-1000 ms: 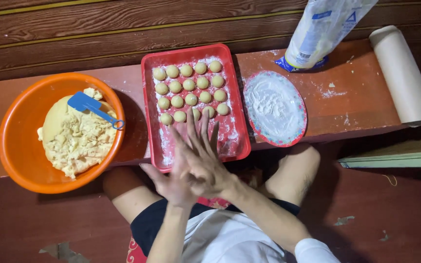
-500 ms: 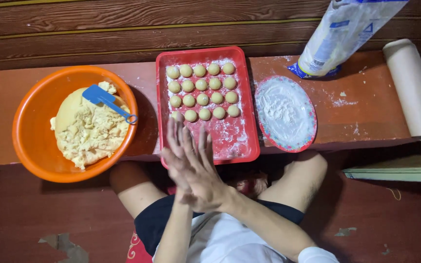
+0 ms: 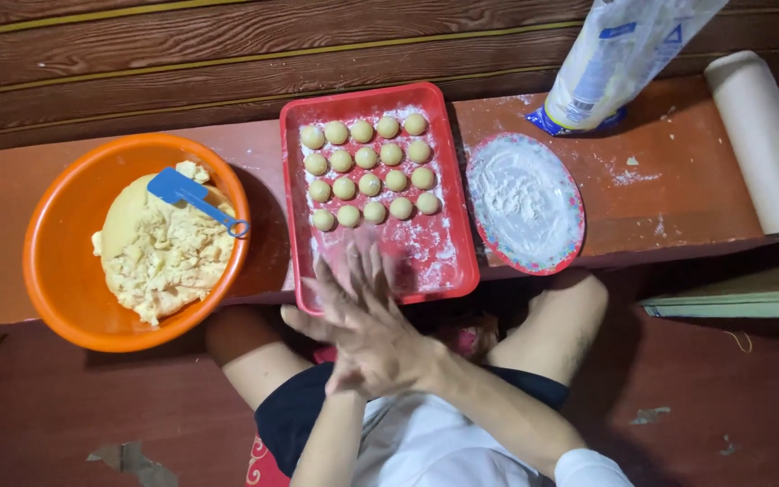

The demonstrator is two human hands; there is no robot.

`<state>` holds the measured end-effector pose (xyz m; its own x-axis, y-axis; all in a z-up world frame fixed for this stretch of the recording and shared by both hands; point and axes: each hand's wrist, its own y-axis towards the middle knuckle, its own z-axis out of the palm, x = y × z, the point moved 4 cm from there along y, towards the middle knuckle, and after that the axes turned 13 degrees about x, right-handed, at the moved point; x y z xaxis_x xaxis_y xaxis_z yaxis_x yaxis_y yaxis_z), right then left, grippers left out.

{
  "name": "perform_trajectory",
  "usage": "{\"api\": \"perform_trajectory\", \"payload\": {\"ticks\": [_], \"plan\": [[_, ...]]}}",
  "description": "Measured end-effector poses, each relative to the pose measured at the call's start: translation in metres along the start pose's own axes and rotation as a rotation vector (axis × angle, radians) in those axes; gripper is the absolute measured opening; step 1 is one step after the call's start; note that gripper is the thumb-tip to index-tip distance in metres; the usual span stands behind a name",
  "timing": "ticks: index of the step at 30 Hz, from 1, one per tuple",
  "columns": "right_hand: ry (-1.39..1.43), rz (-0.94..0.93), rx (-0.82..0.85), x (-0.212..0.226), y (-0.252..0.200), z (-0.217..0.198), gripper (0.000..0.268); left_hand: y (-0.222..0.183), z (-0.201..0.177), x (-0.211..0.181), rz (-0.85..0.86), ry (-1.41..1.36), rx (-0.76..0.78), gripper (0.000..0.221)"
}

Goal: Manually portioning, flattening, and sealing dough into small uniform balls and arranging them in a tray.

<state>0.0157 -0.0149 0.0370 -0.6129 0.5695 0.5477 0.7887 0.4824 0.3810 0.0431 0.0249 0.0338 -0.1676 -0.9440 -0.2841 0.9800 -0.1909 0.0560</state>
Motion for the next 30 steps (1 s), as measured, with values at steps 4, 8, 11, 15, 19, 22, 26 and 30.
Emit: {"api": "perform_trajectory", "payload": {"ticks": [4,8,11,15,19,22,26,30], "plan": [[-0.235,0.061,0.098,-0.034,0.007,-0.017,0.098,-0.02,-0.027,0.006,-0.319,0.024,-0.248,0.089],[-0.177,0.039,0.295,-0.001,0.001,-0.007,0.097,0.004,-0.02,-0.007,-0.152,-0.273,0.356,0.09],[-0.13,0.015,0.263,0.014,0.014,-0.008,0.09,-0.009,-0.018,0.0,-0.139,-0.115,0.366,0.091],[-0.264,0.026,0.119,-0.033,0.012,-0.031,0.099,-0.026,-0.013,-0.005,-0.324,-0.198,0.302,0.09],[-0.285,-0.084,0.137,-0.001,-0.001,0.005,0.102,-0.024,-0.047,-0.018,0.097,0.404,0.184,0.081],[-0.361,-0.014,0.071,0.0,0.016,-0.008,0.086,-0.019,-0.047,-0.001,0.033,0.254,0.139,0.076],[-0.351,0.096,-0.019,-0.016,0.015,-0.042,0.076,-0.001,-0.01,-0.016,-0.034,0.132,0.082,0.073],[-0.05,0.093,0.018,-0.019,0.008,-0.043,0.056,0.018,0.018,-0.04,-0.029,0.15,0.066,0.086]]}}
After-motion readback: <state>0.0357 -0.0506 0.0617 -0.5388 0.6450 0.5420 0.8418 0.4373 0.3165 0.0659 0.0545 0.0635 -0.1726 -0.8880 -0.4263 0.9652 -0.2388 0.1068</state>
